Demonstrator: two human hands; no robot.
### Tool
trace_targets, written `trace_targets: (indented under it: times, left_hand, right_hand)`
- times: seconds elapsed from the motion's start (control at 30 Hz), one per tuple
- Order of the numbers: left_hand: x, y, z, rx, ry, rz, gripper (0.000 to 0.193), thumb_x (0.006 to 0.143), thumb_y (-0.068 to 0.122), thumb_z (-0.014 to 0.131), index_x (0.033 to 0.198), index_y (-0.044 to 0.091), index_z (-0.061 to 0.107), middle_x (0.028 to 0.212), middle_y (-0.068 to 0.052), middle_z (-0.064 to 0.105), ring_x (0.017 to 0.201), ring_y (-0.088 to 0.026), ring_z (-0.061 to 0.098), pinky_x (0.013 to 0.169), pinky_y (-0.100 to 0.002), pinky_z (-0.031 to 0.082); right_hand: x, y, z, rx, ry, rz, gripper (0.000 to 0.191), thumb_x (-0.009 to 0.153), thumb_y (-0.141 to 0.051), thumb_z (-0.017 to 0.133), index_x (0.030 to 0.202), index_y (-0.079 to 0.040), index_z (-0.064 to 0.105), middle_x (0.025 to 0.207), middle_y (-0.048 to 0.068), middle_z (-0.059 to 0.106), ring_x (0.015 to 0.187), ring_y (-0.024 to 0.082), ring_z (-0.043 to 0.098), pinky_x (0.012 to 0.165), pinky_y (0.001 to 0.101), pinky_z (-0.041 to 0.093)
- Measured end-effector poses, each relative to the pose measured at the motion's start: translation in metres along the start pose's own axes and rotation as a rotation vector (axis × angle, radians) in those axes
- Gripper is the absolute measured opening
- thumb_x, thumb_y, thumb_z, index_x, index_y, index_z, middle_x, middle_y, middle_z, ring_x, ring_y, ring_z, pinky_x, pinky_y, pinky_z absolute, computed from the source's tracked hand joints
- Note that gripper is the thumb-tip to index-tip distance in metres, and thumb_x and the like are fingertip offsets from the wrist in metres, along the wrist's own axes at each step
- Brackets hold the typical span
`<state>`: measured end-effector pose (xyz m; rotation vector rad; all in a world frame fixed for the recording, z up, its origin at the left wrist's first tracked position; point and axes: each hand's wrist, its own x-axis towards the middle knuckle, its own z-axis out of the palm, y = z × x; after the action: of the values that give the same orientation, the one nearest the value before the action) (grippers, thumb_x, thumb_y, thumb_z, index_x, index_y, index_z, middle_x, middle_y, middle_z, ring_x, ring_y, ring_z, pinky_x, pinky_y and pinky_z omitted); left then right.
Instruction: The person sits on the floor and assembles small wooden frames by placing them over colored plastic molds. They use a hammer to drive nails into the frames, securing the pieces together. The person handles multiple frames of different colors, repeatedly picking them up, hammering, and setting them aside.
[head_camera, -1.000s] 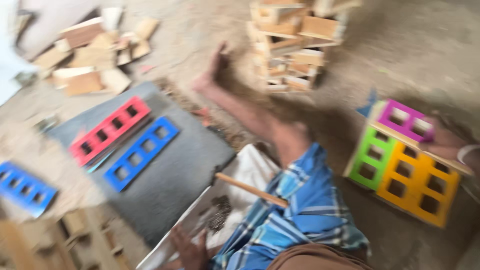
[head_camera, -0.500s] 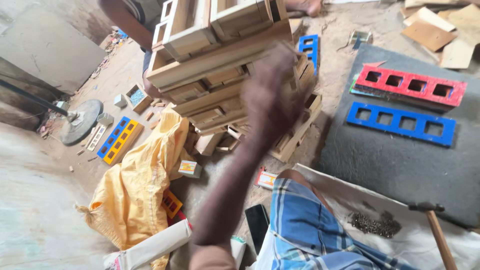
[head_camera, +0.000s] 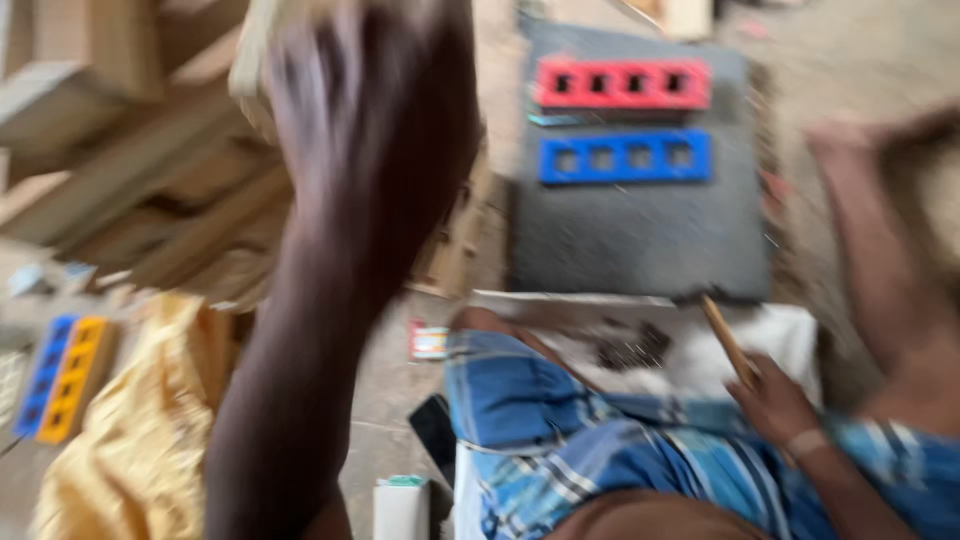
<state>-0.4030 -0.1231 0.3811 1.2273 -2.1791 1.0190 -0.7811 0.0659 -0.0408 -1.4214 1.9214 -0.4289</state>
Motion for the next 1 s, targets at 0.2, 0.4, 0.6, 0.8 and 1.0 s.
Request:
trace_targets:
  times: [0.2, 0.4, 0.6, 0.8, 1.0]
  left_hand:
    - [-0.114, 0.137, 0.141, -0.407, -0.434, 0.207, 0.004, 0.081, 0.008, 0.066, 0.085, 0.007, 0.065, 0.083, -0.013, 0.064, 0.087, -0.03, 0.063, 0.082, -0.045, 0.049]
    - [-0.252, 0.163, 0.279, -0.72, -0.527, 0.125, 0.021, 0.072, 0.004, 0.063, 0.093, 0.006, 0.066, 0.092, -0.014, 0.067, 0.096, -0.035, 0.062, 0.091, -0.047, 0.048]
    - [-0.296, 0.196, 0.298, -0.558, -0.608, -0.037, 0.047, 0.087, 0.014, 0.069, 0.131, 0.001, 0.062, 0.133, -0.017, 0.063, 0.123, -0.036, 0.056, 0.112, -0.051, 0.039]
    - [-0.25, 0.238, 0.324, -0.553, -0.594, -0.024, 0.121, 0.074, 0.081, 0.071, 0.152, -0.003, 0.033, 0.159, -0.026, 0.031, 0.147, -0.043, 0.03, 0.117, -0.066, 0.021]
    - [-0.228, 0.242, 0.352, -0.539, -0.686, -0.003, 0.141, 0.061, 0.101, 0.065, 0.151, -0.003, 0.034, 0.148, -0.021, 0.04, 0.14, -0.037, 0.04, 0.116, -0.066, 0.023]
  right_hand:
    - [0.011, 0.008, -0.001, 0.306, 0.047, 0.175, 0.056, 0.091, -0.023, 0.073, 0.14, -0.001, 0.055, 0.086, 0.016, 0.069, 0.071, 0.022, 0.065, 0.062, 0.0378, 0.053]
    - [0.006, 0.007, -0.007, 0.45, 0.061, 0.206, 0.056, 0.093, -0.014, 0.071, 0.143, -0.002, 0.05, 0.084, 0.009, 0.065, 0.067, 0.015, 0.06, 0.056, 0.032, 0.05]
    - [0.004, 0.004, -0.006, 0.683, 0.036, 0.282, 0.057, 0.092, -0.014, 0.071, 0.144, -0.004, 0.05, 0.089, 0.006, 0.064, 0.068, 0.012, 0.06, 0.057, 0.027, 0.053]
    - [0.008, 0.009, -0.004, 0.967, -0.079, 0.408, 0.058, 0.095, -0.018, 0.066, 0.147, -0.007, 0.042, 0.093, 0.005, 0.062, 0.068, 0.008, 0.058, 0.05, 0.0263, 0.052]
    - [0.002, 0.015, -0.006, 0.914, -0.116, 0.477, 0.054, 0.098, -0.024, 0.063, 0.145, -0.005, 0.047, 0.108, 0.008, 0.061, 0.072, 0.013, 0.058, 0.054, 0.0278, 0.051]
